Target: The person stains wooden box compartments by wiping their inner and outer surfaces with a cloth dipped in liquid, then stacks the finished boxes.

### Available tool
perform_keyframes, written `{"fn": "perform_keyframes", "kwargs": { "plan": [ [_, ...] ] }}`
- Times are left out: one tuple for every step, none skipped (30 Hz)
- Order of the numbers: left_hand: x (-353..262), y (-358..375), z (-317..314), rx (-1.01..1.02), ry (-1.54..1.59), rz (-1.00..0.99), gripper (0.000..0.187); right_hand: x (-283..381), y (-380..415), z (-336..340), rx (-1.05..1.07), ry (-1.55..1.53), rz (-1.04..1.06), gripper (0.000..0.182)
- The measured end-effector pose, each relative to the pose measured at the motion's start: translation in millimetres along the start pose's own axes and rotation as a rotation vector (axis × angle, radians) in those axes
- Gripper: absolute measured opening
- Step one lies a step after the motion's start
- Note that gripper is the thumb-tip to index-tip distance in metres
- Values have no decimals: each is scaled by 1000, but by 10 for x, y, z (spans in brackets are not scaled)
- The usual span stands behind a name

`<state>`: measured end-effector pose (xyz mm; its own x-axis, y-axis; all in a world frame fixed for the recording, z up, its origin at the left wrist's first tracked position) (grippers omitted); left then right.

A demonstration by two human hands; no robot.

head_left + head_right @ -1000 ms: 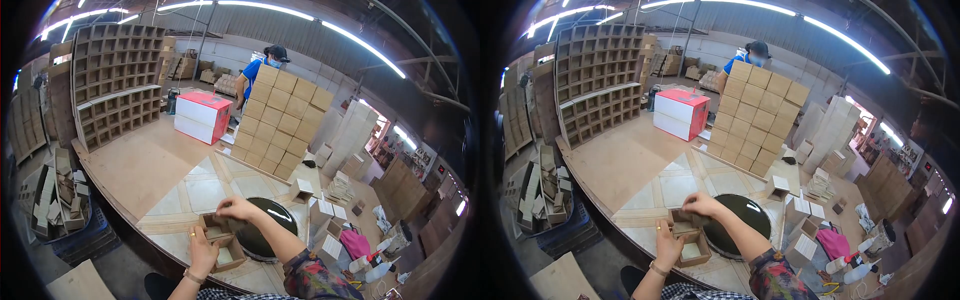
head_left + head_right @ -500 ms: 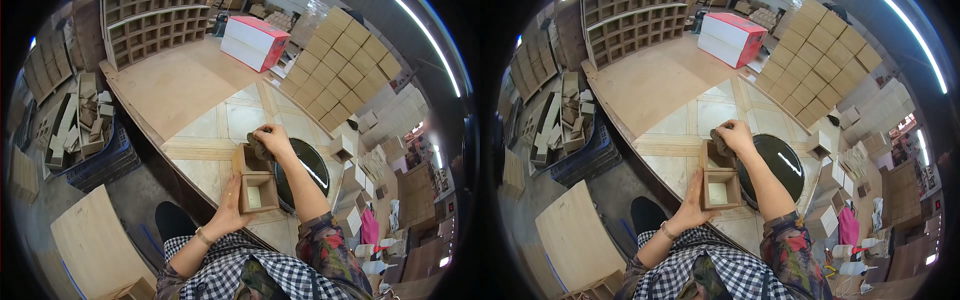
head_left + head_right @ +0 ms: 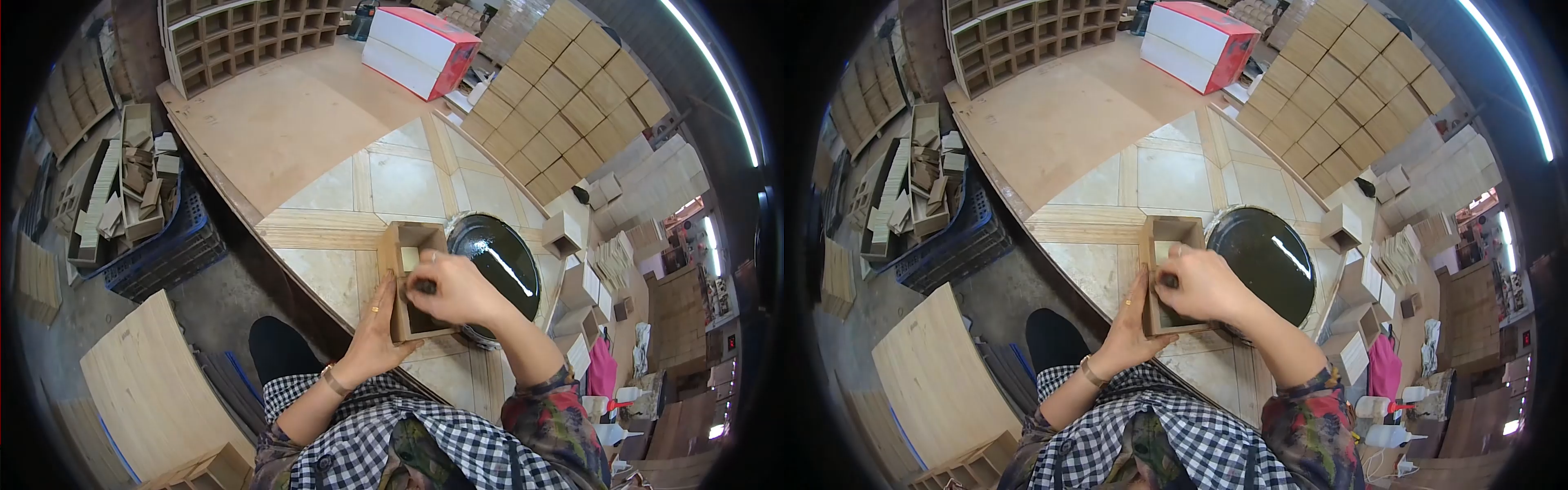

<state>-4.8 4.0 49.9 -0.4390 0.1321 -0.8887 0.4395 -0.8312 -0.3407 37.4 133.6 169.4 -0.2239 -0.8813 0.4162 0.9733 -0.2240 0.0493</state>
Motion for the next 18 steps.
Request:
{"fn": "perform_keyframes", "kwargs": {
  "plan": [
    [-8, -6, 9, 2, 22, 11, 107, -43, 105, -22, 91, 0, 23, 16],
    [-6, -12, 11, 4, 46, 22, 106, -94, 207, -47, 183, 0, 46, 16],
    [9, -13, 12, 6, 29, 20, 104, -130, 281, -53, 183, -2, 61, 14],
    [33, -11, 7, 10, 26, 8, 105, -189, 308, 11, 106, -90, 47, 13],
    [62, -10, -6, 12, 22, -2, 105, -258, 323, 93, 32, -178, 35, 12],
    [93, -7, -17, 17, 15, -14, 105, -326, 326, 158, -47, -268, 22, 11],
    [115, 0, -28, 18, -5, -24, 111, -431, 316, 183, -195, -335, -15, 8],
    [112, 13, -39, 9, -13, -13, 111, -493, 281, 201, -329, -411, -102, 13],
    [85, 8, -45, 0, -20, -4, 111, -568, 213, 172, -400, -351, -157, 16],
    [70, 3, -50, -10, -28, 5, 111, -670, 149, 93, -470, -289, -212, 18],
    [77, -3, -62, -6, -50, 9, 111, -774, 85, -62, -464, -302, -273, 23],
    [92, -20, -75, -5, -72, 13, 111, -625, 44, -84, -431, -224, -360, 22],
    [109, -42, -89, -11, -93, 19, 111, -489, 20, -84, -416, -202, -376, 20],
    [115, -56, -99, -28, -89, 5, 112, -397, -3, -110, -399, -182, -392, 19],
    [121, -52, -105, -36, -87, -7, 112, -332, -22, -148, -457, -148, -315, 17],
    [123, -43, -109, -42, -86, -22, 112, -287, -23, -186, -467, -149, -269, 16],
    [119, -38, -111, -55, -96, -37, 109, -243, -24, -206, -480, -148, -219, 15],
    [112, -38, -113, -69, -106, -54, 107, -190, -25, -222, -493, -146, -168, 15]
  ]
}}
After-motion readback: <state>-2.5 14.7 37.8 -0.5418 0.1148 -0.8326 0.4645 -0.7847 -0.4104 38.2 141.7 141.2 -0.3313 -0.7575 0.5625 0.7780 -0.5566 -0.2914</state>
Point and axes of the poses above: each hand's wrist, its own y-axis away from the middle knuckle, its own z-axis out of the back of the hand, x = y × z, the point moved 3 cm from there along -y, towards the middle knuckle, and after that the axes turned 2 degrees about -z, right-handed, at the moved point
